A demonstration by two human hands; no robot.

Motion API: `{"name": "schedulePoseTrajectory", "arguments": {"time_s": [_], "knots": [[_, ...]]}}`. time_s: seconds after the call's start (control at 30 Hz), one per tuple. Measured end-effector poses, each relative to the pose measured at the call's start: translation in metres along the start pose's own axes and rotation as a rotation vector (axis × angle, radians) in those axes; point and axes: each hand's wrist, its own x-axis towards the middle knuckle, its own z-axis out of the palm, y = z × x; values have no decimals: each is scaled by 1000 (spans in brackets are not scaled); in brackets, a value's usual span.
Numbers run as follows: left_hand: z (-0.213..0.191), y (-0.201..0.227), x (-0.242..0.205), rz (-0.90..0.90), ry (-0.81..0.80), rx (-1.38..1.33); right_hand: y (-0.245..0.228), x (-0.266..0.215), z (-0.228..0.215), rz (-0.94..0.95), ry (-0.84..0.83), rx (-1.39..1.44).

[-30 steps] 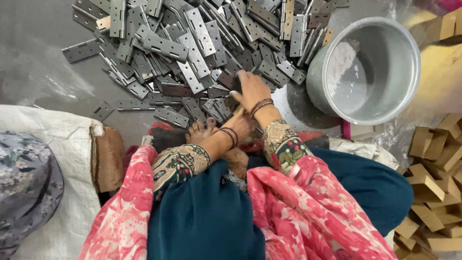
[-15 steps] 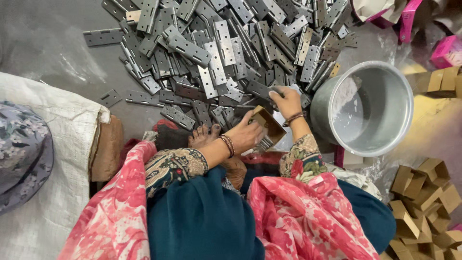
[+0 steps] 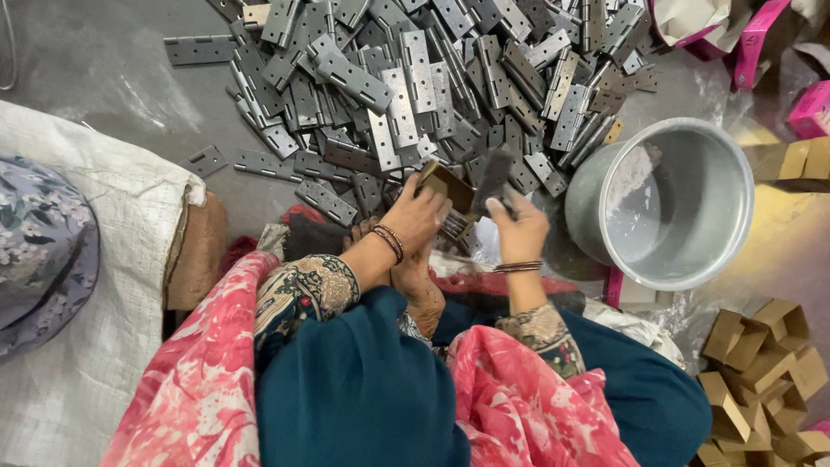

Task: The person sits on the floor and repeatedly picks up metal hinges from a large pile, places them into small cardboard boxes, and sets the filled boxes aside. The person handles the hinges by hand and occasionally reaches for new boxes from a nearby stack.

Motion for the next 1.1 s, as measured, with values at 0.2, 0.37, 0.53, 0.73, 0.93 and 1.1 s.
{"name": "schedulePoseTrajectory", "arguments": {"time_s": [0.2, 0.37, 0.53, 0.73, 0.93, 1.1], "knots": [[-15, -11, -16, 85, -102, -186, 4, -22, 41, -368, -226, -746], [-17, -11, -8, 129, 200, -34, 18, -13, 35, -461, -274, -805], [-8, -6, 5, 167, 122, 154, 22, -1, -6, -186, -54, -341], [2, -2, 21, 179, 61, 141, 54, 4, -16, -467, -315, -724], [9, 8, 23, 133, -116, 118, 104, -1, -13, -339, -365, -637], [6, 9, 12, 39, -105, 148, 126, -19, -5, -40, -226, -547]]}}
